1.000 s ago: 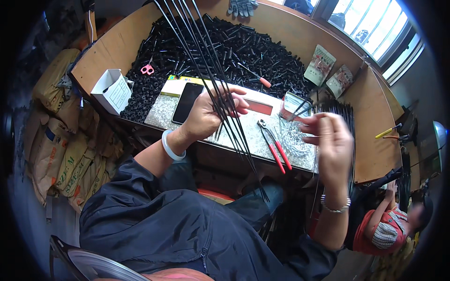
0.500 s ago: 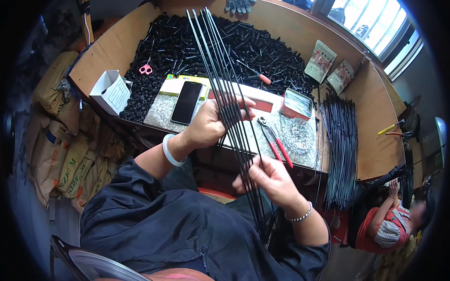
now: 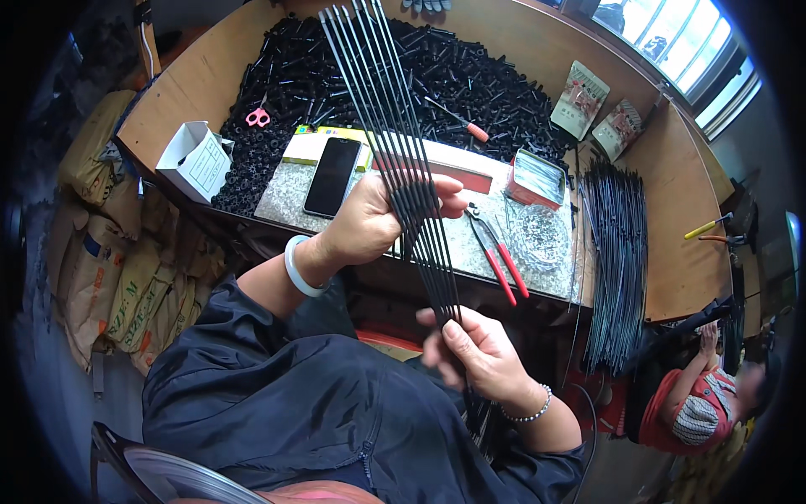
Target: The recorder is assembling bunches of wires by attaching plastic connectors and securing components using hand tools.
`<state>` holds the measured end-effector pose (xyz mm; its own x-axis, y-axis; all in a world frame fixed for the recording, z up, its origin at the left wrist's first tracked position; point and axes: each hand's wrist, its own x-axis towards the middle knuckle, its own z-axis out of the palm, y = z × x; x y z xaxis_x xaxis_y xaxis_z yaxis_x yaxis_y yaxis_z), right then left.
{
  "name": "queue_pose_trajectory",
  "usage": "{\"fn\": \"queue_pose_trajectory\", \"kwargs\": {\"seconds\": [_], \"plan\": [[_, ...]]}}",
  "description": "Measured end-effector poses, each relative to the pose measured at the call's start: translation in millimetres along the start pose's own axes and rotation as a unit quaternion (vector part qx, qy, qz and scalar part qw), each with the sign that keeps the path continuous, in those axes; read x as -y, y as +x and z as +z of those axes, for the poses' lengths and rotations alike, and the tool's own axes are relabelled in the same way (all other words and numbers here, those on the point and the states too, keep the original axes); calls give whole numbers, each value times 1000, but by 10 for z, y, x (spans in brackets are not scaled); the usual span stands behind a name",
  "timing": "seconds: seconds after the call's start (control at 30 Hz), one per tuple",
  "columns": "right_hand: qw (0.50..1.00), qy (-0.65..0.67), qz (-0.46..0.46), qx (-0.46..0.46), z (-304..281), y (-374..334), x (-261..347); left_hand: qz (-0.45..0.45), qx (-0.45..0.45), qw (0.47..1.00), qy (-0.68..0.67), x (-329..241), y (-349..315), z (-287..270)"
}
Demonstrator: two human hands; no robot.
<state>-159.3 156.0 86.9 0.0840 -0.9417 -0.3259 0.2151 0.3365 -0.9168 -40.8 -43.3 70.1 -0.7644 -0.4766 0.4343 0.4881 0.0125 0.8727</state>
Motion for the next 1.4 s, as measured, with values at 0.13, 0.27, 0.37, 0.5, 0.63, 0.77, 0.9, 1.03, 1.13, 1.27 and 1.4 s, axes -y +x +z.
{"fn": "queue_pose_trajectory", "kwargs": {"seconds": [0.13,0.27,0.37,0.5,0.63,0.77,0.9,1.03,1.13,1.27,1.4], "plan": [[995,-18,-68,-69,-45,-41,-22,-44,7,970,240,307,-103,-40],[984,-47,-140,-96,-129,-103,-209,32,59,944,323,798,-144,-292],[965,-108,-183,-152,-93,108,-581,269,0,844,463,1017,296,-682],[904,-228,-259,-253,-245,821,-1180,247,-2,695,675,874,932,-1143],[884,-252,-286,-273,-402,1274,-1671,36,62,546,835,860,783,-1235],[873,-270,-285,-289,-468,1332,-1813,12,297,710,638,497,343,-985],[875,-286,-278,-274,-543,1401,-1963,93,235,826,505,775,39,-634],[878,-369,-210,-222,-603,1382,-2002,107,217,876,418,1104,-161,-574],[791,-537,-174,-237,-585,1218,-1845,139,272,828,471,1351,-322,-639],[905,-411,-106,-26,-795,824,-1017,116,352,794,482,1365,-373,-682],[867,-422,-109,-242,-964,869,-216,93,304,708,630,1121,-419,-594]]}}
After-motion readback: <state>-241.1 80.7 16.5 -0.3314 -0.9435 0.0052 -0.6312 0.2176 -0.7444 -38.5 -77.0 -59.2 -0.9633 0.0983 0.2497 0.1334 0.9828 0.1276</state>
